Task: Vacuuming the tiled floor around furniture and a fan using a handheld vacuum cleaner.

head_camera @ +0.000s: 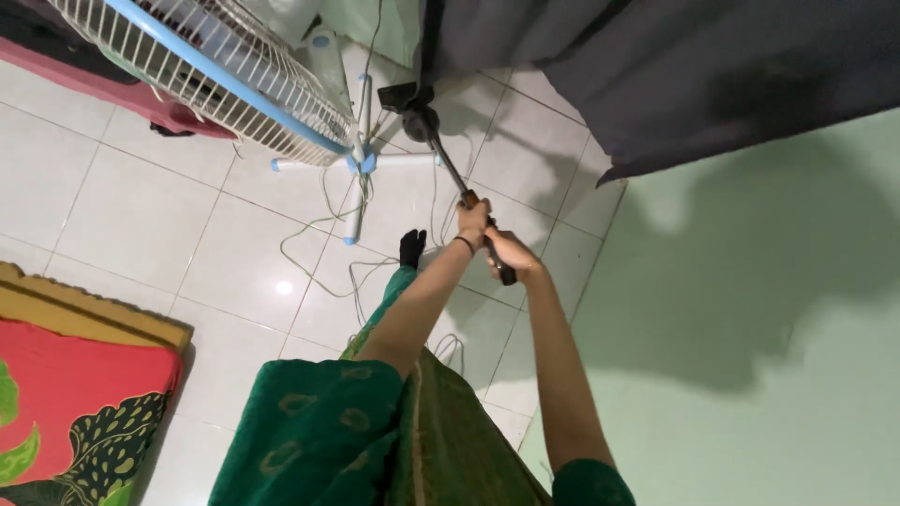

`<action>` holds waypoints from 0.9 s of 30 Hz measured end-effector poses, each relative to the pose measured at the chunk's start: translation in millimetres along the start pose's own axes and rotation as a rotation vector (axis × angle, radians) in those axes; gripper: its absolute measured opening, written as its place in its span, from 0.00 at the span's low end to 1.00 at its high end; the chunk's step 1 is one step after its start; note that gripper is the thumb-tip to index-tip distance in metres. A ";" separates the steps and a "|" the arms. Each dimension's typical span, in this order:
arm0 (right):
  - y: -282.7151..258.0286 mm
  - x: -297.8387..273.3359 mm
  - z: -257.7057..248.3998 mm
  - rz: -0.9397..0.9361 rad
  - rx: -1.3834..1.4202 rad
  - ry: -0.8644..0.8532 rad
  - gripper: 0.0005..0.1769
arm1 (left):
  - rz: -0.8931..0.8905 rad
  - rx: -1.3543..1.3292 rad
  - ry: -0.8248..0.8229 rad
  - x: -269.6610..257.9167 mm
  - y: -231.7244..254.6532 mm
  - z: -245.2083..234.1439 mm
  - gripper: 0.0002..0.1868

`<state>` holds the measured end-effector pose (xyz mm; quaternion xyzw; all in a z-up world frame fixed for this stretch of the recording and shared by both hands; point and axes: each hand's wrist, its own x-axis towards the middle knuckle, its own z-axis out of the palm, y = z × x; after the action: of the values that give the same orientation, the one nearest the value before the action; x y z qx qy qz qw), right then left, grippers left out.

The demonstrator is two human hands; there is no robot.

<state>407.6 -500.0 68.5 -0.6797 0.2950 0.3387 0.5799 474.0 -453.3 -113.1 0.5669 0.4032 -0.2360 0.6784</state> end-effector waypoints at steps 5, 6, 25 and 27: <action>-8.0 10.1 17.9 -0.017 -0.014 0.004 0.24 | -0.015 -0.078 -0.028 -10.0 26.6 -19.5 0.45; -4.9 10.8 19.8 -0.020 -0.020 0.010 0.24 | -0.009 -0.096 -0.045 -10.0 25.4 -21.2 0.45; 95.4 -52.6 39.6 0.037 0.015 0.122 0.31 | 0.069 0.112 -0.105 -84.6 -57.5 -71.2 0.28; 82.3 -42.3 48.8 -0.042 -0.020 0.159 0.31 | 0.023 0.152 -0.189 -82.9 -28.8 -76.1 0.43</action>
<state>311.3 -464.1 49.2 -0.7162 0.3224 0.2745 0.5548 383.7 -398.6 -64.7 0.5966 0.3120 -0.3105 0.6711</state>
